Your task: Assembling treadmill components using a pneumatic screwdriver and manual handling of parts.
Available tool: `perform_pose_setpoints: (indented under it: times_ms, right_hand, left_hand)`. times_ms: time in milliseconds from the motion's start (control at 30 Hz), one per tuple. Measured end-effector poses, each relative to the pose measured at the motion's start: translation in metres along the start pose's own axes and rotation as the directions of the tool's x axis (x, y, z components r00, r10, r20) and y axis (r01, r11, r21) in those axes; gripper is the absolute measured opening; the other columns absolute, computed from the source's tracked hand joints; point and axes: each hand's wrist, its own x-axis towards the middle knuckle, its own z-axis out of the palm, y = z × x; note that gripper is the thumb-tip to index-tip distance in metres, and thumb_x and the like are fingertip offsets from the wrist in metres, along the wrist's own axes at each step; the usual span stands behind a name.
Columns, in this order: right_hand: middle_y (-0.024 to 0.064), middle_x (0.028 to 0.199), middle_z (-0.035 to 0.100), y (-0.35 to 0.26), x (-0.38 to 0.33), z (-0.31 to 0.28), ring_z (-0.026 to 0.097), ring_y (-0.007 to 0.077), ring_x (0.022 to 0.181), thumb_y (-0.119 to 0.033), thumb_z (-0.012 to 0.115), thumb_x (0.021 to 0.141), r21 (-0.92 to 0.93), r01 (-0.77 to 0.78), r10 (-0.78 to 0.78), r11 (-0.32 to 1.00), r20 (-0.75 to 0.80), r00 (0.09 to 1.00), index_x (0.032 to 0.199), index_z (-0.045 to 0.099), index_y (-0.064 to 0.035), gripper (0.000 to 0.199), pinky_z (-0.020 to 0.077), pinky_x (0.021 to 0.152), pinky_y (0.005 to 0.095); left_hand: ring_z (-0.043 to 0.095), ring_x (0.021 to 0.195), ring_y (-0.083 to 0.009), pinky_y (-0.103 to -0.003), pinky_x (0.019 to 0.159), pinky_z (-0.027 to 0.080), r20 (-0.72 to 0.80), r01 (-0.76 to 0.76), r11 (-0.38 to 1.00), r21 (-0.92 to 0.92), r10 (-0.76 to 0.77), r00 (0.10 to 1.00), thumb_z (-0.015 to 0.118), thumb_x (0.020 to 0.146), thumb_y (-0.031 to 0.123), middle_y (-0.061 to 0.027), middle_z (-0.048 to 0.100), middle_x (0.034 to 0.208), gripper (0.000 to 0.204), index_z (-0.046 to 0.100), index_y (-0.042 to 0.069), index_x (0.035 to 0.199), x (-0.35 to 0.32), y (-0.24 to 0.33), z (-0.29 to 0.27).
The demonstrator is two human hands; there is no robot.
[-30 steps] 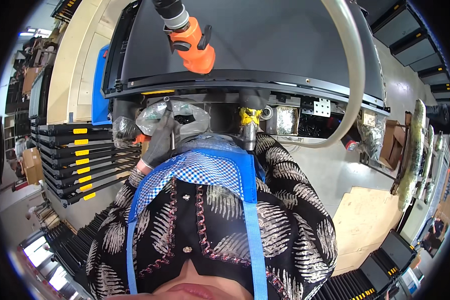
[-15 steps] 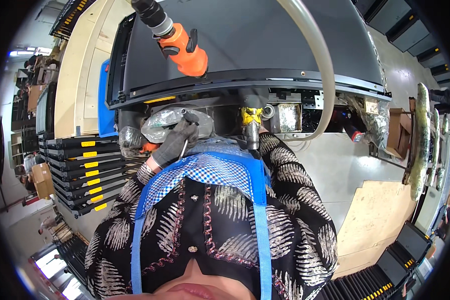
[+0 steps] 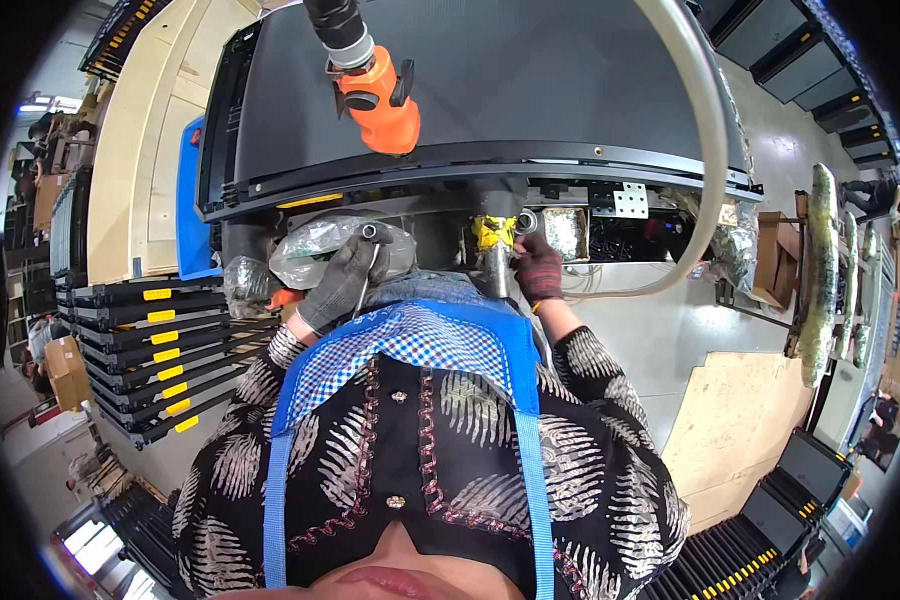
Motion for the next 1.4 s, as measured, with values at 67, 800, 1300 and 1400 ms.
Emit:
perform_pose_setpoints:
  times_ms: [67, 800, 1300, 1400]
  right_hand:
    - [0.0065, 0.084, 0.065, -0.028, 0.008, -0.025, 0.062, 0.0166, 0.076, -0.007, 0.063, 0.082, 0.298, -0.302, 0.310, 0.905, 0.022, 0.951, 0.103, 0.063, -0.0025, 0.021, 0.0499, 0.069, 0.0284]
    - [0.0112, 0.091, 0.066, -0.180, 0.007, -0.027, 0.065, 0.0176, 0.074, -0.004, 0.067, 0.082, 0.697, -0.008, -0.230, 0.717, 0.247, 0.941, 0.097, 0.065, -0.0042, 0.015, 0.0528, 0.063, 0.0280]
    - [0.0097, 0.090, 0.066, -0.196, 0.056, -0.041, 0.064, 0.0249, 0.074, -0.002, 0.070, 0.070, 0.375, 0.764, -0.845, 0.525, 0.335, 0.416, 0.091, 0.069, -0.0123, 0.023, 0.0513, 0.064, 0.0313]
    - [0.0103, 0.091, 0.066, -0.198, 0.048, -0.030, 0.064, 0.0258, 0.077, -0.002, 0.069, 0.072, 0.337, 0.730, -0.803, 0.595, 0.285, 0.523, 0.091, 0.069, -0.0109, 0.021, 0.0514, 0.066, 0.0326]
  left_hand:
    - [0.033, 0.059, -0.0067, -0.022, 0.056, 0.030, 0.034, -0.046, 0.999, 0.000, 0.045, 0.998, 0.039, 0.100, 0.037, 0.0037, 0.035, 0.067, 0.035, 0.049, 0.004, 0.107, 0.002, 0.000, 0.001]
    - [0.045, 0.070, -0.0066, -0.021, 0.062, 0.040, -0.050, 0.113, 0.933, 0.342, -0.102, 0.994, 0.042, 0.098, 0.024, 0.0015, 0.048, 0.078, 0.024, 0.051, 0.005, 0.109, 0.016, 0.034, 0.035]
    - [0.047, 0.076, -0.0111, -0.028, 0.071, 0.042, 0.316, 0.020, 0.892, 0.451, -0.181, 0.931, 0.034, 0.098, 0.047, -0.0002, 0.048, 0.078, 0.049, 0.052, 0.002, 0.104, 0.014, 0.011, 0.010]
    - [0.046, 0.077, -0.0117, -0.029, 0.072, 0.042, 0.265, 0.148, 0.932, 0.332, -0.243, 0.933, 0.033, 0.098, 0.050, 0.0005, 0.047, 0.078, 0.053, 0.052, 0.002, 0.110, 0.013, 0.010, 0.009]
